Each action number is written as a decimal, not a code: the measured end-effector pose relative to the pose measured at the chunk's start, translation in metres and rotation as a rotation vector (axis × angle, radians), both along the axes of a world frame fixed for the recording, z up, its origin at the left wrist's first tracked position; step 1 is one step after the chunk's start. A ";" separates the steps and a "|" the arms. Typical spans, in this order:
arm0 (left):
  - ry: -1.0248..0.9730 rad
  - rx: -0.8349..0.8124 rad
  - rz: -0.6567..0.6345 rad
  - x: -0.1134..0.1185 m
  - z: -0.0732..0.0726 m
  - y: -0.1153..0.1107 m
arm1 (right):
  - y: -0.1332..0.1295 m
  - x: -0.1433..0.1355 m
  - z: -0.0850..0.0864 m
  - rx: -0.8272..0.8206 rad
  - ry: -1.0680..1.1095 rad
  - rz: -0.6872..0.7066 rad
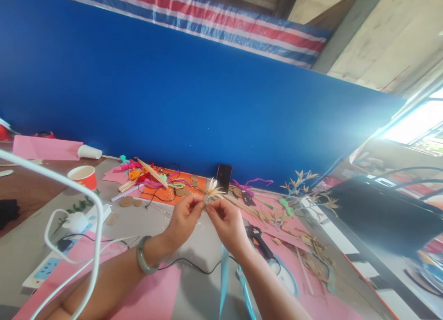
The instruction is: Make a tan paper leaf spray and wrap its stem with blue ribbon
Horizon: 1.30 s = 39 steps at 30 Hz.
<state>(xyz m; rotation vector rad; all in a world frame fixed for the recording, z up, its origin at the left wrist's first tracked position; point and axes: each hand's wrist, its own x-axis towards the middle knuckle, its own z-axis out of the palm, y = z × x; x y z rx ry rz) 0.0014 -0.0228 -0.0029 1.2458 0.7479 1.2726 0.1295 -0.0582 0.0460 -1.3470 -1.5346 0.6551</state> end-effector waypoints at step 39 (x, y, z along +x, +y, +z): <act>0.033 -0.014 -0.231 -0.023 0.019 0.021 | 0.020 0.015 0.000 -0.234 0.359 0.248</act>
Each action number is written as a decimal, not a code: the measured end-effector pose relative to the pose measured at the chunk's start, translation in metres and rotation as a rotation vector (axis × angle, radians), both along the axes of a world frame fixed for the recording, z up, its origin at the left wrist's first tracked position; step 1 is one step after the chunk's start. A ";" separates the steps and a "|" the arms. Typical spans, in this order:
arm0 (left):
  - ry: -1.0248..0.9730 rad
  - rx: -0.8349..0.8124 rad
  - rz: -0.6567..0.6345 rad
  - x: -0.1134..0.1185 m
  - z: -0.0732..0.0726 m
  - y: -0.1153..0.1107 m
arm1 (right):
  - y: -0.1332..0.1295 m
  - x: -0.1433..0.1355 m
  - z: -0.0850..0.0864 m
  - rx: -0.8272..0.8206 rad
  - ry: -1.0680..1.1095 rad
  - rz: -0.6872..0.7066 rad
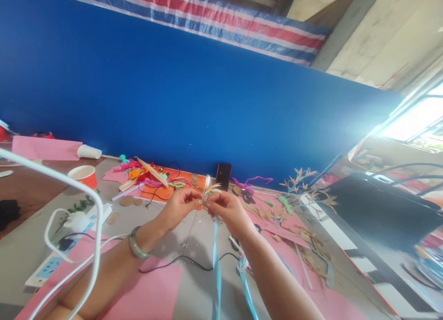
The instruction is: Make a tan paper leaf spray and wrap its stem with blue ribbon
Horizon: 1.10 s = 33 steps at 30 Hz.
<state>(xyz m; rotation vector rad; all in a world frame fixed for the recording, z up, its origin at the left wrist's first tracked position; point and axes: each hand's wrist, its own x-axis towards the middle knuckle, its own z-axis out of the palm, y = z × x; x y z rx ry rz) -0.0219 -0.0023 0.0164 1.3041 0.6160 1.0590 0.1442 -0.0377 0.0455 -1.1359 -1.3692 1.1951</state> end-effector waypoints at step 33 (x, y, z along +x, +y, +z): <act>-0.186 -0.296 -0.075 -0.003 0.005 -0.003 | -0.013 -0.004 0.023 0.005 -0.282 -0.051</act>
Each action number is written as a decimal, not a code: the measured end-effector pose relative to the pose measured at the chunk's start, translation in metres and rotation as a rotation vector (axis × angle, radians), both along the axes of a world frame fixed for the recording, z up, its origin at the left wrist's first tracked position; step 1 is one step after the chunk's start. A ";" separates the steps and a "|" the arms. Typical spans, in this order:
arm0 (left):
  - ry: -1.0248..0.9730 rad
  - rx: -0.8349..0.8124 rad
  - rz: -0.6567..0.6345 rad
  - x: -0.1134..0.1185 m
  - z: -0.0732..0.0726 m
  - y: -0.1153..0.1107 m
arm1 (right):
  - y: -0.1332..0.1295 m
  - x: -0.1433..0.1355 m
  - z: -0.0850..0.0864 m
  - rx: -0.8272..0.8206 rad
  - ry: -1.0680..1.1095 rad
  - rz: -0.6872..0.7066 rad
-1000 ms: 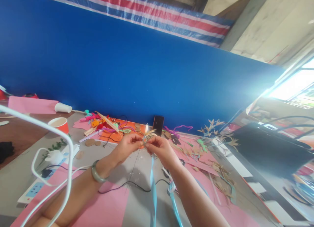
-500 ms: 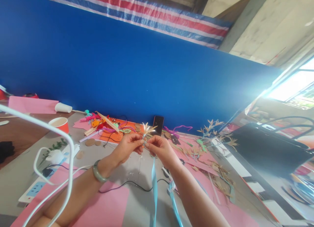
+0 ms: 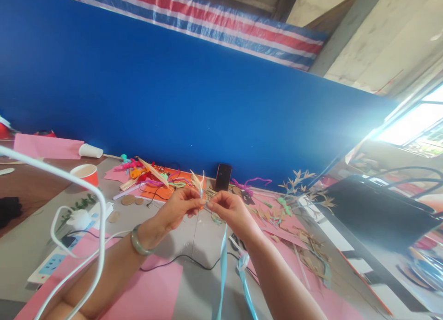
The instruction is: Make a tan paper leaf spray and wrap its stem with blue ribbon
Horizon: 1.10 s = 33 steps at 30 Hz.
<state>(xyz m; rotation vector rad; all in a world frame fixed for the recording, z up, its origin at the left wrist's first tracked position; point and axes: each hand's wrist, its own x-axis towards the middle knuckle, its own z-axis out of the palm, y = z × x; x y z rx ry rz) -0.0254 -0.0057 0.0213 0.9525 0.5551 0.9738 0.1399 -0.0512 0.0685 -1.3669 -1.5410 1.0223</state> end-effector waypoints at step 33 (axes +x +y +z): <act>-0.016 -0.176 -0.011 -0.001 0.008 -0.001 | 0.005 0.007 -0.006 0.011 0.015 -0.051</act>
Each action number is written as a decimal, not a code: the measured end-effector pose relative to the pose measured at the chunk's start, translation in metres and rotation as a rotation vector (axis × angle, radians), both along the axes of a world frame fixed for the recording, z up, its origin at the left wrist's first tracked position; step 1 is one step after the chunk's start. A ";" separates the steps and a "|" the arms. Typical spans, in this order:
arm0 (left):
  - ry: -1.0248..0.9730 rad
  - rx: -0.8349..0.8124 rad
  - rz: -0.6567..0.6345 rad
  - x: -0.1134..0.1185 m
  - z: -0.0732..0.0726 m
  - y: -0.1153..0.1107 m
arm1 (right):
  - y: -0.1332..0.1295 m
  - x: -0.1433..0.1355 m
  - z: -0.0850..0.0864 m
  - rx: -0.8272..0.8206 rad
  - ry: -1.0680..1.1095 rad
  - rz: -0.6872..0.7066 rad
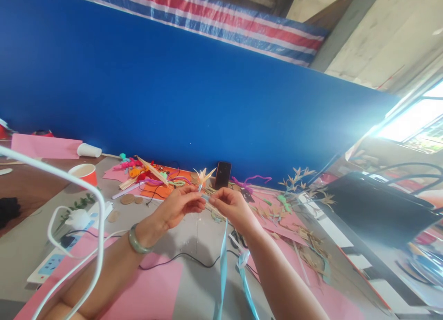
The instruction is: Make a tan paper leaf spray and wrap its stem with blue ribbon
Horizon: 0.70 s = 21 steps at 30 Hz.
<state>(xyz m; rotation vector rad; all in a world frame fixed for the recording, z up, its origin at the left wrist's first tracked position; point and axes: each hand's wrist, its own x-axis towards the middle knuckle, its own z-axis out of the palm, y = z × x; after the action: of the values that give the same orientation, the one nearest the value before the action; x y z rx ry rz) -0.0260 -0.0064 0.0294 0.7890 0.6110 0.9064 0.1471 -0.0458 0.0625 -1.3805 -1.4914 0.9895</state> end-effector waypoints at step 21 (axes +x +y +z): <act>0.083 0.171 0.065 -0.001 -0.005 0.001 | -0.003 -0.002 0.004 0.020 -0.003 0.020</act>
<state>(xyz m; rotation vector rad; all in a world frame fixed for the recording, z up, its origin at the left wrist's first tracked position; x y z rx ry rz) -0.0267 -0.0055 0.0244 0.9682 0.6403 0.9986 0.1449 -0.0486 0.0668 -1.3564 -1.5162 0.9828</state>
